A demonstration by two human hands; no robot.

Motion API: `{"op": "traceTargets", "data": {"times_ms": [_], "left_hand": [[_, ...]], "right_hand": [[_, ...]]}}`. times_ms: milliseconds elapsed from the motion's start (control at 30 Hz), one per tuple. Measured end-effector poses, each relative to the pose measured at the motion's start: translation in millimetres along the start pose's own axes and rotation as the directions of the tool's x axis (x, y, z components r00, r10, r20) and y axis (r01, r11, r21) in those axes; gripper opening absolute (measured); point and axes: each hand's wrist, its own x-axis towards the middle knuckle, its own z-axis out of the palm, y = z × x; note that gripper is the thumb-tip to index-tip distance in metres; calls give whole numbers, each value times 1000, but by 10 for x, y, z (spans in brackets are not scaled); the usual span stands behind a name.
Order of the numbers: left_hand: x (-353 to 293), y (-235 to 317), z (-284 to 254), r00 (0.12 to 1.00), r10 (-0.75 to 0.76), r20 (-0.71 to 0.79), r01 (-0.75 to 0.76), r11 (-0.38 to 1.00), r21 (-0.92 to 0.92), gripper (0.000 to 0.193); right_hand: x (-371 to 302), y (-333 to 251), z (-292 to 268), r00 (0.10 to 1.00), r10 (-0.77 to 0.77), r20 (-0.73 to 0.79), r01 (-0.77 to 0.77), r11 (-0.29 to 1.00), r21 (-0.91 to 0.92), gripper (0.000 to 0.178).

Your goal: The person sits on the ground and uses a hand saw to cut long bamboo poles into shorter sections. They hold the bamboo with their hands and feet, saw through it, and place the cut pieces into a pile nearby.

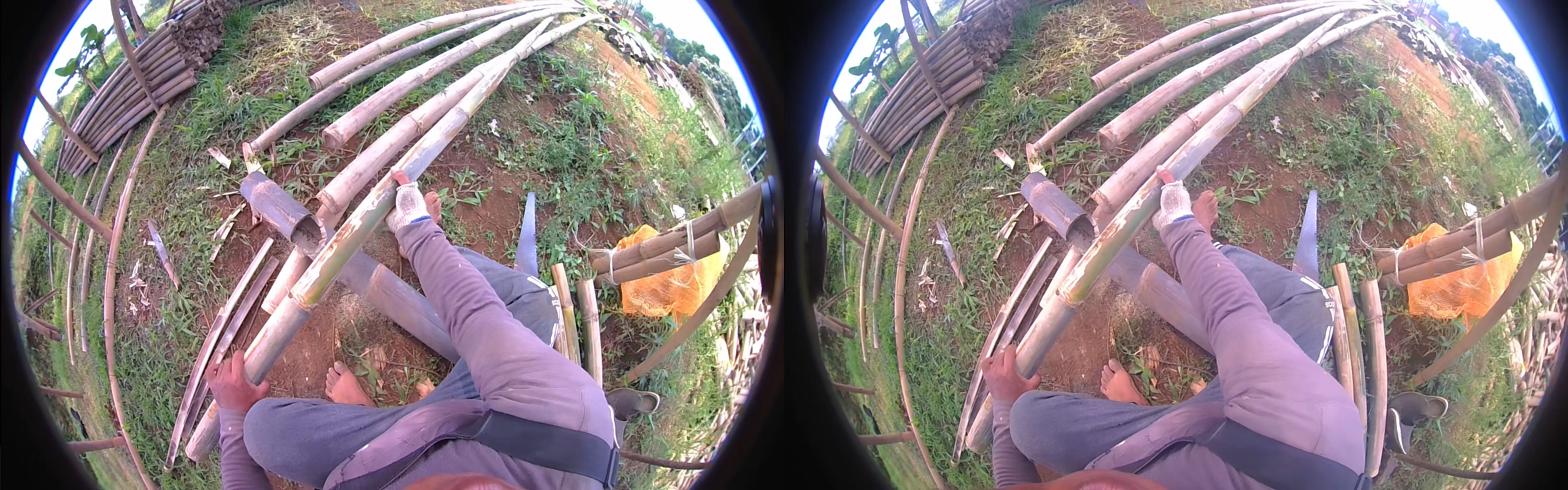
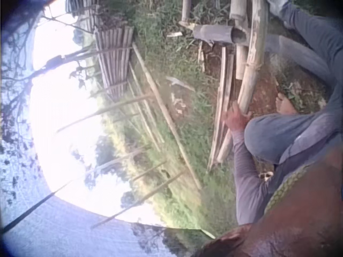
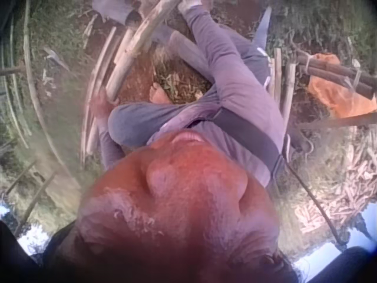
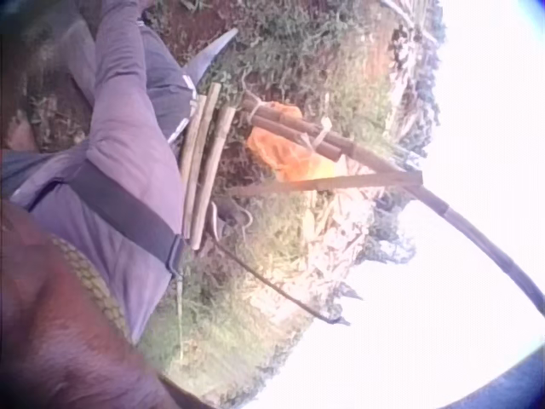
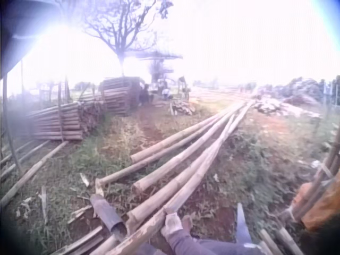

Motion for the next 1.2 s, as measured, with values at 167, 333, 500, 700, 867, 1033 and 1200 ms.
{"op": "traceTargets", "data": {"times_ms": [167, 333, 500, 700, 867, 1033, 1200], "left_hand": [[-201, -178, -29, 998, 20, -54, -18, 999, 33, 77], [-670, -1317, -801, 996, -79, -29, 82, 982, 168, 73], [-1119, -1632, -906, 994, -91, -68, 101, 981, 166, 73], [-1329, -1601, -143, 987, -160, -21, 161, 984, 75, 78], [-876, -1464, 276, 943, -298, 150, 267, 943, 197, 77], [-1624, -1577, 960, 846, -480, 233, 449, 877, 174, 80], [-1650, -1756, 787, 831, -511, 221, 471, 857, 211, 83]], "right_hand": [[-199, -39, 19, 996, 88, -31, -89, 996, -8, 42], [-1278, 479, 923, 953, 197, 232, -233, 962, 141, 44], [-1888, 592, 947, 954, 214, 208, -228, 973, 46, 27], [-1883, 810, 480, 985, 147, 89, -126, 971, -203, 41], [-1624, 16, -329, 846, 533, -21, -189, 262, -947, 66], [-1994, -466, -1136, 945, 230, 231, 268, -144, -953, 40], [-2243, -525, -1923, 974, 126, 191, 221, -305, -926, 41]]}}
